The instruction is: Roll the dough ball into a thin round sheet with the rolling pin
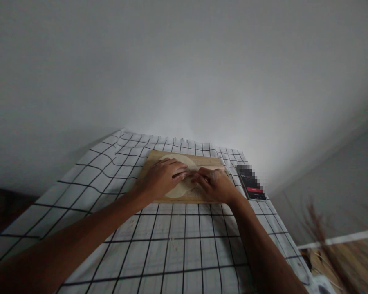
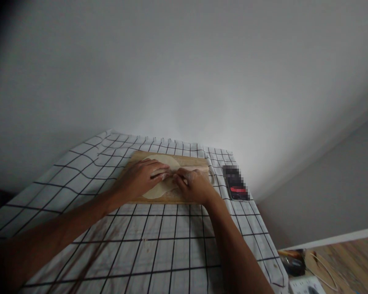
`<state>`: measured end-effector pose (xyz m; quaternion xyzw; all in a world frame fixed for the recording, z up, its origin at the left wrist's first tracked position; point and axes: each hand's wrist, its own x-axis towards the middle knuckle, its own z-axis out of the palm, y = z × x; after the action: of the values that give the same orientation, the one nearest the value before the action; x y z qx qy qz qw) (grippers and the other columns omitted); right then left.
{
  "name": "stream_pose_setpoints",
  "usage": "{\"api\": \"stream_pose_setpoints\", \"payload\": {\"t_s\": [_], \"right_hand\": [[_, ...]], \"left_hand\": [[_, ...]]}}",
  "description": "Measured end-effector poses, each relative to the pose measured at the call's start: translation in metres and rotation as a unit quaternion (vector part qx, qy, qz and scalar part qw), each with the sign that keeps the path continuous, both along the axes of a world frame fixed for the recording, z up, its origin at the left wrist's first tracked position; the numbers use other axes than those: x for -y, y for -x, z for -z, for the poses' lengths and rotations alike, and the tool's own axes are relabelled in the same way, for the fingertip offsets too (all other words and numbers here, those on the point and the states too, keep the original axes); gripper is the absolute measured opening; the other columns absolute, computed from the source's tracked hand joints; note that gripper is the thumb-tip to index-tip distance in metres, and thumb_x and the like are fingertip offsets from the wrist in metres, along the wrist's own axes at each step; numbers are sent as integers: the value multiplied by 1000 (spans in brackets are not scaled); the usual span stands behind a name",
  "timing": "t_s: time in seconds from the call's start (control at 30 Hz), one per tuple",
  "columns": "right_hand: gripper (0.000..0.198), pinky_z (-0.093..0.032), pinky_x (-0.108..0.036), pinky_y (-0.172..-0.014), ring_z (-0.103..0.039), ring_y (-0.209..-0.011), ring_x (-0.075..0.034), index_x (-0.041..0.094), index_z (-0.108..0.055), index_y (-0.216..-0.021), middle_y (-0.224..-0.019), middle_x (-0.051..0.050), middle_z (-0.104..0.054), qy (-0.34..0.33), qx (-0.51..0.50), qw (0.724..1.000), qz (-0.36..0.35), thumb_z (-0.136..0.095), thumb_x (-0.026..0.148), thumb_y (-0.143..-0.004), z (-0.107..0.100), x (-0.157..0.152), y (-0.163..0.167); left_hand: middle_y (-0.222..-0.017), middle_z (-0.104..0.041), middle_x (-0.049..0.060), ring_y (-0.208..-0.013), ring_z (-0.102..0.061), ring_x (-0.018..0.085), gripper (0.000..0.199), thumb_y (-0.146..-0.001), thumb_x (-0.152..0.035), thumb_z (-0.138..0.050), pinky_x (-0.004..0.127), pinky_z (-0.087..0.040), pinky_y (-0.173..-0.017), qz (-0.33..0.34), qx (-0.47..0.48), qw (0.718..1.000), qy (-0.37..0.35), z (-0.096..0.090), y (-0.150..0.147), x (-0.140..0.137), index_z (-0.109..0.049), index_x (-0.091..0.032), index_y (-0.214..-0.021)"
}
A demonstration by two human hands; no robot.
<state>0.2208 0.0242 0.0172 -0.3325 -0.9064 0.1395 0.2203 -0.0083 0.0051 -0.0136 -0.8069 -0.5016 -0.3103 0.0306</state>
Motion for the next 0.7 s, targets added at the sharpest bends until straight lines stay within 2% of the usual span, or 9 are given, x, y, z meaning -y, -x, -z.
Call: {"api": "stream_pose_setpoints", "payload": {"t_s": [0.13,0.3,0.5,0.6,0.7], "right_hand": [[29,-40,-27,-68,-63,-70,-15,19,-67,-97,-78,-3,-70,-29,-28,999,17,-43,33,-104,1,-1,0],[24,-39,-26,-66,-62,-68,-14,19,-67,-94,-81,-3,-72,-11,-11,1000,-5,-47,30,-102,3,-2,-1],[28,-35,-26,-63,-58,-64,-14,19,-67,-93,-73,-2,-68,-29,-20,999,22,-44,33,-104,2,-1,1],[26,-36,-26,-65,-59,-65,-13,20,-67,-94,-75,-2,-69,-18,-2,1000,6,-46,32,-103,3,-1,1],[29,-36,-26,-66,-60,-67,-14,20,-67,-96,-76,-2,-69,-25,-25,999,26,-43,35,-104,4,-1,1]], "left_hand": [[-109,-75,4,-103,-65,23,20,-93,-30,-63,39,-47,-94,-6,-13,1000,-3,-1,0,0,-70,-22,-110],[-110,-75,3,-103,-65,23,19,-94,-28,-62,38,-47,-94,3,-6,1000,-6,-1,0,1,-71,-23,-110],[-107,-75,4,-103,-65,24,19,-93,-30,-62,39,-47,-93,1,-5,1000,-3,1,1,-1,-70,-23,-109],[-108,-75,4,-104,-65,23,19,-93,-29,-62,39,-47,-94,3,4,1000,-2,1,0,-1,-71,-24,-109],[-108,-75,4,-103,-65,24,19,-93,-31,-62,40,-47,-94,1,1,1000,-1,0,0,-1,-71,-23,-109]]}}
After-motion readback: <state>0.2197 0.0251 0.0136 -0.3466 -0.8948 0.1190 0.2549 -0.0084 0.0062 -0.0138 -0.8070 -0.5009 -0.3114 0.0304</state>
